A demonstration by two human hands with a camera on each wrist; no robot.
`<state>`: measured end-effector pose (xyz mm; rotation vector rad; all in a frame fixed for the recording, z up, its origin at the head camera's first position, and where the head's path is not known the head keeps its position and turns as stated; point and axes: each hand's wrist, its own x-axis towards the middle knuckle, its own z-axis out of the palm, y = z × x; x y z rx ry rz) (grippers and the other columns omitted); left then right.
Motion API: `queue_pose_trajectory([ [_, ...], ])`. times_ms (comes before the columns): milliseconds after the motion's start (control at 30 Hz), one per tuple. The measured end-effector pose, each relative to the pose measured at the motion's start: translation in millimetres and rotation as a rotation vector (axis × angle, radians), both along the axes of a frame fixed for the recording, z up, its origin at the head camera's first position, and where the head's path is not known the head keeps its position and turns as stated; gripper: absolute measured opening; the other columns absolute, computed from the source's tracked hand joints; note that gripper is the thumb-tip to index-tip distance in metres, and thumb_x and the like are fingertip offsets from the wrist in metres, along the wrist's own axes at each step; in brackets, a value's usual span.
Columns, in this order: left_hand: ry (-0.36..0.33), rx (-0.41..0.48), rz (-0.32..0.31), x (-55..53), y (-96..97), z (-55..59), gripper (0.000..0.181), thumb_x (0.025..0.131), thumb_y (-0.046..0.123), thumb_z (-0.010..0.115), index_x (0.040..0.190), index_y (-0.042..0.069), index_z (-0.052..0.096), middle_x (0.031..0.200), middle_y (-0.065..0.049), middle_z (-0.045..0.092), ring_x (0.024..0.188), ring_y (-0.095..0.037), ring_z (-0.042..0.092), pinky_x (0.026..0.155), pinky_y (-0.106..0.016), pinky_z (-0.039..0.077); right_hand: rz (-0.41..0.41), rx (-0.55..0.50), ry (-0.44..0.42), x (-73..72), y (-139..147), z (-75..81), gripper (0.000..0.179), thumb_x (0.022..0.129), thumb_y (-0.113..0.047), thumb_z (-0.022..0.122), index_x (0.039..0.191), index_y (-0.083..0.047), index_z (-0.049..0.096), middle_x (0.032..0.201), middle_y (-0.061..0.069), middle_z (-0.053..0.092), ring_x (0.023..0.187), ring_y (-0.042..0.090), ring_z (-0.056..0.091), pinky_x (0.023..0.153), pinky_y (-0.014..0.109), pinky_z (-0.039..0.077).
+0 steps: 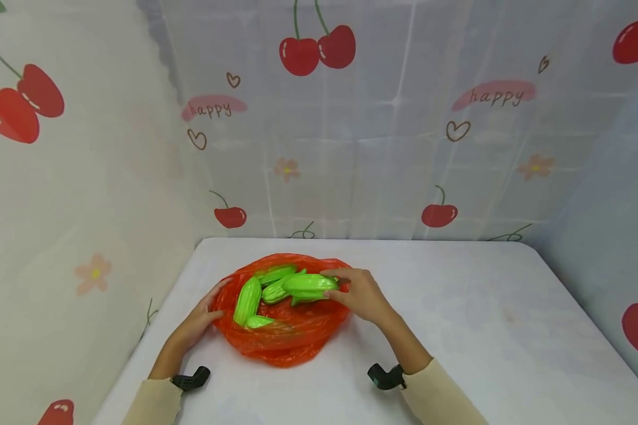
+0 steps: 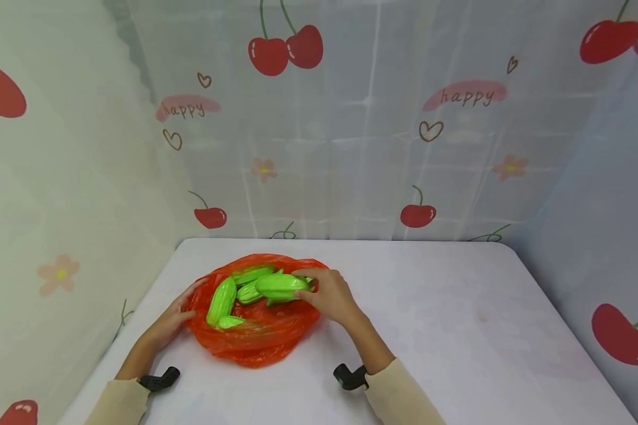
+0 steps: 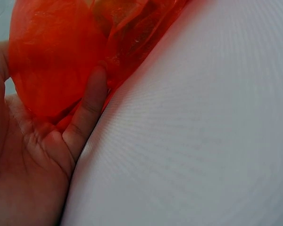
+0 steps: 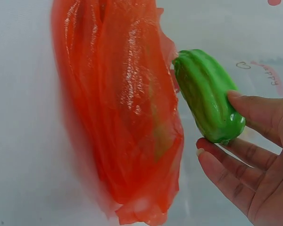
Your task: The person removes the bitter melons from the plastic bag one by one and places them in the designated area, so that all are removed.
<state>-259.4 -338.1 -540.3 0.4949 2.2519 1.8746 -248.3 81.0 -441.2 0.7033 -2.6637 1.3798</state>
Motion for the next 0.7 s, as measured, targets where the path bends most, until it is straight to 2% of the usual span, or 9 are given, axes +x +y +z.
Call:
queue_pose_trajectory([
  [100,-0.004,0.002,0.002,-0.2,-0.4,-1.4,0.081,0.088,-0.008,0.050,0.162,0.014,0.024,0.168,-0.014,0.011,0.136,0.002,0.031,0.102,-0.017,0.042,-0.021,-0.007,-0.009,-0.7,2.8,2.0,0.041,0.086,-0.017,0.082,0.126,-0.018,0.073,0.113,0.002,0.073,0.099,0.023,0.067,0.082,0.037,0.059],
  [300,-0.015,0.005,0.005,-0.5,0.3,-0.1,0.081,0.088,-0.007,0.050,0.162,0.016,0.024,0.168,-0.014,0.010,0.136,0.003,0.033,0.101,-0.019,0.044,-0.062,-0.076,-0.002,-2.8,7.9,4.6,0.042,0.083,-0.015,0.084,0.124,-0.019,0.074,0.114,0.003,0.073,0.098,0.022,0.068,0.079,0.034,0.060],
  [467,0.001,0.004,-0.001,-3.0,0.9,0.4,0.081,0.088,-0.008,0.050,0.162,0.015,0.024,0.168,-0.014,0.010,0.136,0.004,0.031,0.102,-0.017,0.043,-0.074,-0.103,0.026,-3.8,12.1,7.8,0.043,0.082,-0.015,0.084,0.124,-0.017,0.075,0.119,0.004,0.073,0.100,0.023,0.067,0.081,0.036,0.060],
  [700,-0.027,-0.013,0.018,0.6,0.3,1.1,0.082,0.089,-0.007,0.051,0.162,0.015,0.022,0.169,-0.015,0.009,0.138,0.001,0.029,0.102,-0.015,0.039,-0.082,-0.119,0.017,-5.4,20.1,8.3,0.042,0.084,-0.017,0.084,0.124,-0.022,0.075,0.117,0.000,0.073,0.098,0.024,0.068,0.071,0.030,0.060],
])
